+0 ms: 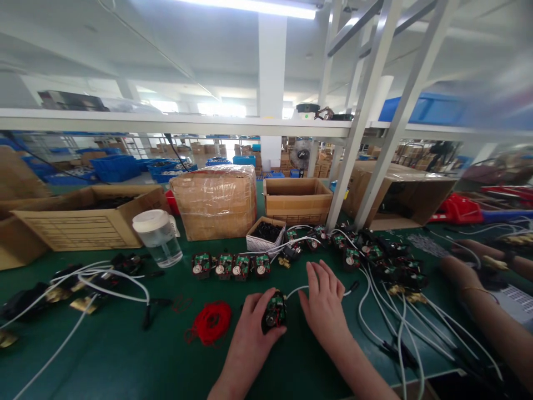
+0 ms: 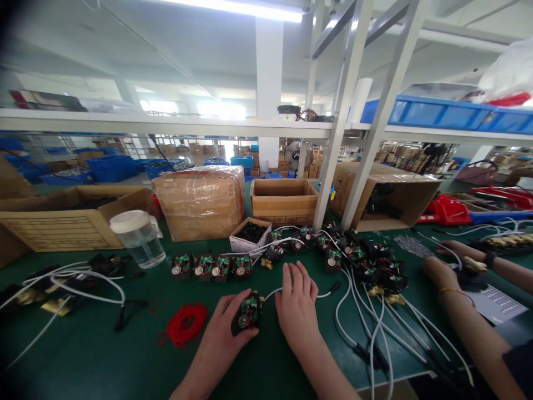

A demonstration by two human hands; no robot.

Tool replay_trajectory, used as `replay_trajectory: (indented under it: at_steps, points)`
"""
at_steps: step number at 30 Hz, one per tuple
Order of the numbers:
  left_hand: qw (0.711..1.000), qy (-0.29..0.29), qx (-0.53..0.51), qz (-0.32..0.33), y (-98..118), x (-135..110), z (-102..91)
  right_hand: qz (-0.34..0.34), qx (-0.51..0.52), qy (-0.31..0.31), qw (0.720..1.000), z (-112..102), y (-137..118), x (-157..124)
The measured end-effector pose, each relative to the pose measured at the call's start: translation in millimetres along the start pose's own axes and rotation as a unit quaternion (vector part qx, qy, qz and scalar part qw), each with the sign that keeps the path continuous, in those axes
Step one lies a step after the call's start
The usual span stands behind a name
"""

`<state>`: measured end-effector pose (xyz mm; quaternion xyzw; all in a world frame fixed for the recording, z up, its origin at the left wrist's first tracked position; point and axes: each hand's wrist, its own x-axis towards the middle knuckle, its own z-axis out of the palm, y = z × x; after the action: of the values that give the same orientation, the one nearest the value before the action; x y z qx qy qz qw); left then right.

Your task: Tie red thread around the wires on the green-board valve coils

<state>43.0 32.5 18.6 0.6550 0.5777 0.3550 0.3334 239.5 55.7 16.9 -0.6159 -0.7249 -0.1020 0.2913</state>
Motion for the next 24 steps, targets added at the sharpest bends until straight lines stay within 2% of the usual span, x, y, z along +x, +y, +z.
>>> replay_trajectory:
  at_steps: [3,7,13,17,20,22,24]
  points:
    - [1.000,0.007,0.005,0.008,-2,0,1.8,-0.030,0.099,-0.067,0.992,1,-12,0]
    - [1.000,0.029,-0.009,0.004,-3,-4,5.3,-0.036,0.222,-0.150,0.963,10,-21,-3]
    - [0.999,0.037,-0.025,0.008,-1,-9,13.1,-0.021,0.279,-0.156,0.947,18,-19,-9]
    - [1.000,0.027,-0.011,-0.012,2,-13,12.7,-0.008,0.302,-0.151,0.941,22,-15,-12]
    - [0.999,0.040,0.004,-0.024,-2,-22,-0.2,0.012,0.297,-0.124,0.947,23,-11,-15]
    - [0.995,0.093,0.011,-0.044,-9,-32,-17.6,0.030,0.287,-0.115,0.950,24,-8,-16]
    - [0.981,0.171,0.035,-0.087,-21,-42,-41.1,0.043,0.285,-0.119,0.950,24,-5,-16]
